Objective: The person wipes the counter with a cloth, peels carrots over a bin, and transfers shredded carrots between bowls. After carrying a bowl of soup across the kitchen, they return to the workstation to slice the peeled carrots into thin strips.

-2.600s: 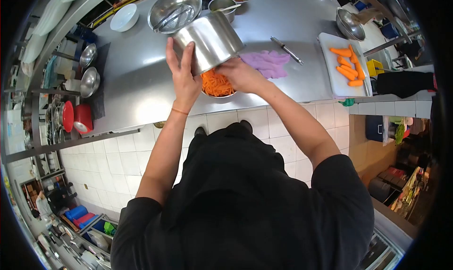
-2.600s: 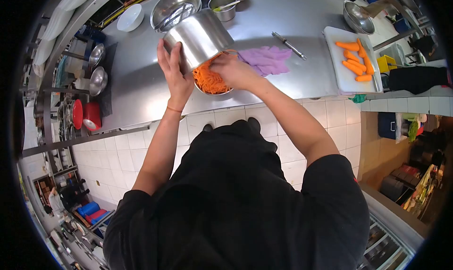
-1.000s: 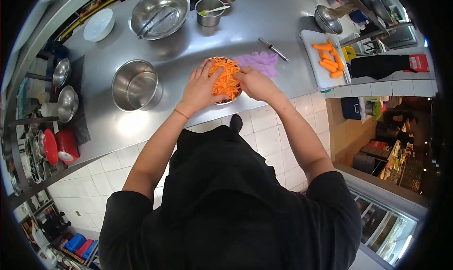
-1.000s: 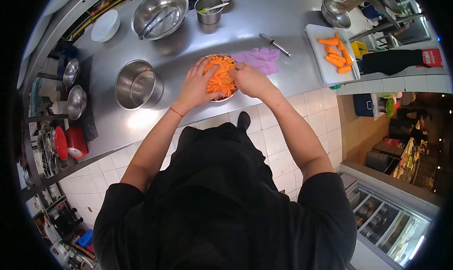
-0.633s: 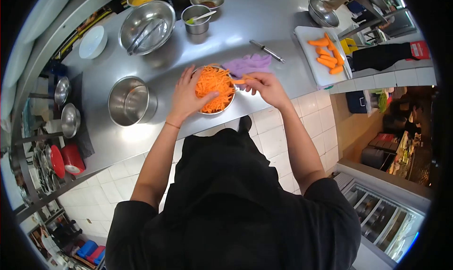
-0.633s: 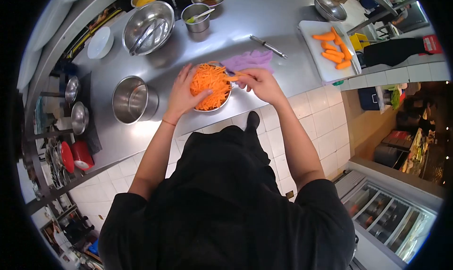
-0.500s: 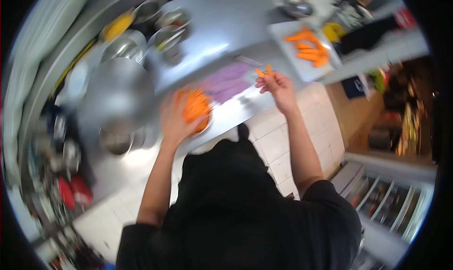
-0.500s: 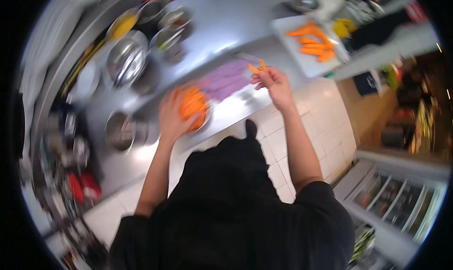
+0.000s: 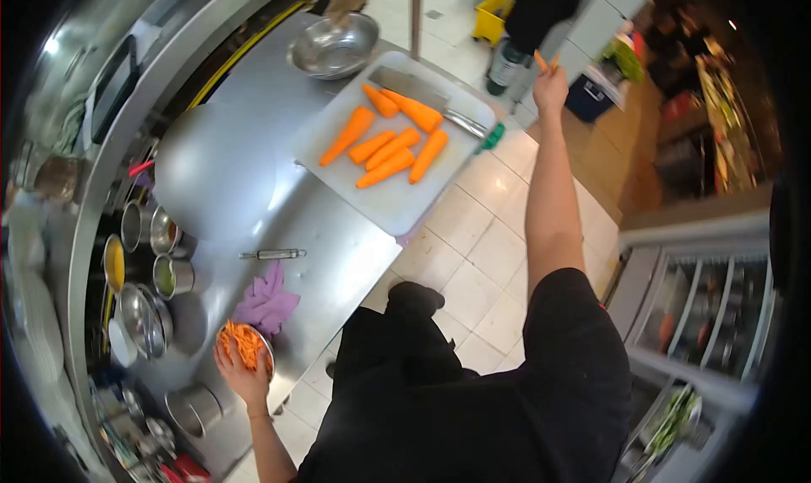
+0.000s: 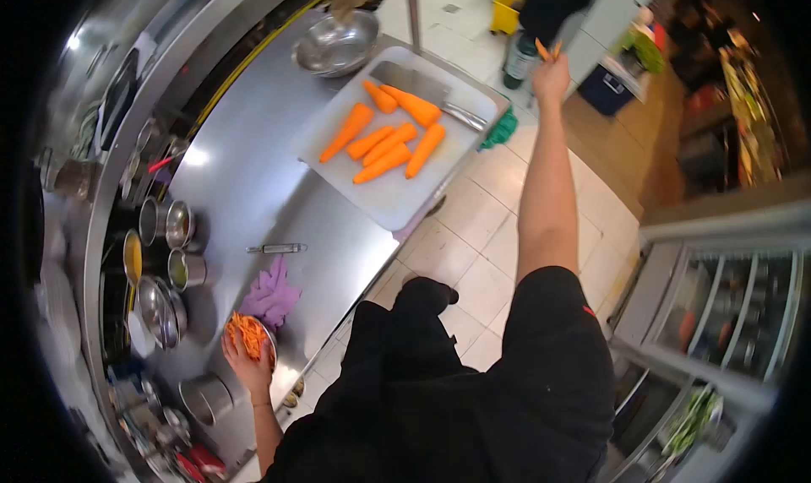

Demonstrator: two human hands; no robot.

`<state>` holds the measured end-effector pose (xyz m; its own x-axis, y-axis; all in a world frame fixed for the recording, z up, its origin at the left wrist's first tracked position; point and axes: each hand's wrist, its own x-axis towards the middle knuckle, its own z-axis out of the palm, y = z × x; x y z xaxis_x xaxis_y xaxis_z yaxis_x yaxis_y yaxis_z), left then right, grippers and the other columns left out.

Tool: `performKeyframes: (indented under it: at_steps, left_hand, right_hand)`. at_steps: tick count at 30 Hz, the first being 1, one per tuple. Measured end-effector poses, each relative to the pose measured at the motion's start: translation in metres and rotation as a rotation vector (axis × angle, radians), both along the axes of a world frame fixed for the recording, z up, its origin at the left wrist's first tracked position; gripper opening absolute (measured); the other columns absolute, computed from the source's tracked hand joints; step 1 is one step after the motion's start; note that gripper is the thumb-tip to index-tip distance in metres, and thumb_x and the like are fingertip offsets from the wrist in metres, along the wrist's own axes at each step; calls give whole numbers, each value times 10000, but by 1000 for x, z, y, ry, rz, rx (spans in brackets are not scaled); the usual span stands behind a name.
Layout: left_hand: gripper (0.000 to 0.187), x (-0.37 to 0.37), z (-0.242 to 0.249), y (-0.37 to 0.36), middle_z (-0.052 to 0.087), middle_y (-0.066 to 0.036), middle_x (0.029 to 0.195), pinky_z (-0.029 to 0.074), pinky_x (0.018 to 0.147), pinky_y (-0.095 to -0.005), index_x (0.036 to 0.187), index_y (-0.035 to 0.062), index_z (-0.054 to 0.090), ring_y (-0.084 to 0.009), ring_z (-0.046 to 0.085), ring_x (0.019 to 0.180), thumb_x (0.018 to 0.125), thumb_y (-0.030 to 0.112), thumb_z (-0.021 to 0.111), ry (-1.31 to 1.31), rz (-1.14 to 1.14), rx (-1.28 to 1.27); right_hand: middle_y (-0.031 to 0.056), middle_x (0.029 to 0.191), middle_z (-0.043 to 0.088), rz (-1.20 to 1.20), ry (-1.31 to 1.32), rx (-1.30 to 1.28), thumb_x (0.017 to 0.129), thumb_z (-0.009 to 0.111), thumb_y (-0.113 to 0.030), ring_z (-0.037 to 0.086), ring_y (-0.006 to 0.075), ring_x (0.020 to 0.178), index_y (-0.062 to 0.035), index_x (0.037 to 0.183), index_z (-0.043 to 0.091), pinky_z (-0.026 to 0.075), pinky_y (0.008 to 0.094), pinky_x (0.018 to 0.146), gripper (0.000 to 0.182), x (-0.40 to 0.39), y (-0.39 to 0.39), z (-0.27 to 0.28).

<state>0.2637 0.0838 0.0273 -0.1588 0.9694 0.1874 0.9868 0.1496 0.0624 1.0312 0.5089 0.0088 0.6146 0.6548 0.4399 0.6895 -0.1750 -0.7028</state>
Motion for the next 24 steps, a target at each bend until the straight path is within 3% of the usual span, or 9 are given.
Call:
performKeyframes:
  at_steps: [3, 4, 5, 7, 10, 12, 15, 20, 24]
  left_hand:
    - [706, 2, -7, 8, 434, -235, 1498, 329, 1120, -552, 1411, 60, 526, -456, 375, 1385, 846, 437, 721, -37, 18, 68]
    - [705, 15, 7, 16, 445, -243, 1488, 320, 1126, -545, 1409, 58, 537, -455, 397, 1369, 850, 449, 714, -135, 56, 18]
    - [702, 24, 9, 19, 445, -248, 1487, 311, 1135, -539, 1428, 61, 524, -452, 406, 1359, 867, 446, 696, -165, 88, 33]
    - [679, 30, 16, 22, 413, -247, 1506, 300, 1153, -509, 1463, 60, 483, -442, 387, 1369, 909, 412, 659, -261, 168, 45]
    - [535, 22, 13, 11, 442, -240, 1495, 270, 1174, -483, 1458, 21, 464, -406, 398, 1385, 1013, 313, 515, -372, 293, 301]
    - [513, 13, 12, 3, 441, -238, 1500, 261, 1181, -477, 1458, 14, 461, -390, 382, 1407, 1035, 304, 471, -485, 411, 357]
    - [486, 10, 4, 7, 432, -224, 1519, 256, 1190, -453, 1450, -7, 459, -348, 354, 1449, 1078, 291, 366, -694, 544, 463]
    - [490, 38, -2, 13, 456, -227, 1496, 276, 1192, -428, 1432, -32, 470, -363, 381, 1428, 1056, 273, 392, -275, 441, 186]
    - [533, 47, -16, 10, 450, -241, 1487, 266, 1195, -444, 1419, -63, 451, -362, 391, 1416, 1037, 302, 385, -187, 390, 151]
  right_hand:
    - [257, 1114, 673, -135, -453, -332, 965, 585, -313, 644, 438, 1015, 8, 1188, 626, 513, 475, 892, 393, 17, 60, -83]
    - [275, 1196, 643, -12, -330, -580, 963, 585, -314, 624, 434, 1091, 40, 1276, 587, 497, 464, 947, 471, 8, 70, -62]
    - [264, 1225, 641, 142, -248, -70, 962, 605, -321, 634, 416, 1084, 63, 1276, 579, 503, 446, 954, 497, -11, 66, -65]
    - [218, 1075, 688, 397, 10, 254, 943, 626, -174, 665, 312, 957, 42, 1225, 616, 524, 362, 844, 356, -141, 12, 1]
    - [120, 1108, 685, 1026, 216, 127, 946, 640, -132, 633, 213, 919, -1, 1230, 623, 512, 312, 840, 314, -296, -74, 13]
    - [150, 1293, 648, 1313, 320, -240, 965, 653, -145, 595, 221, 1185, -14, 1252, 611, 454, 362, 1028, 317, -400, -155, 18]
    - [218, 1407, 550, 1754, 330, -281, 1011, 564, -259, 504, 345, 1335, 0, 1360, 540, 383, 434, 1100, 435, -524, -227, 2]
    - [262, 1454, 483, 1806, -340, 67, 1004, 463, -257, 425, 382, 1391, 88, 1392, 475, 272, 453, 1183, 519, -625, -287, 8]
    - [288, 1462, 466, 1814, -575, 57, 962, 474, -220, 417, 372, 1405, 124, 1372, 475, 252, 445, 1197, 535, -623, -297, -1]
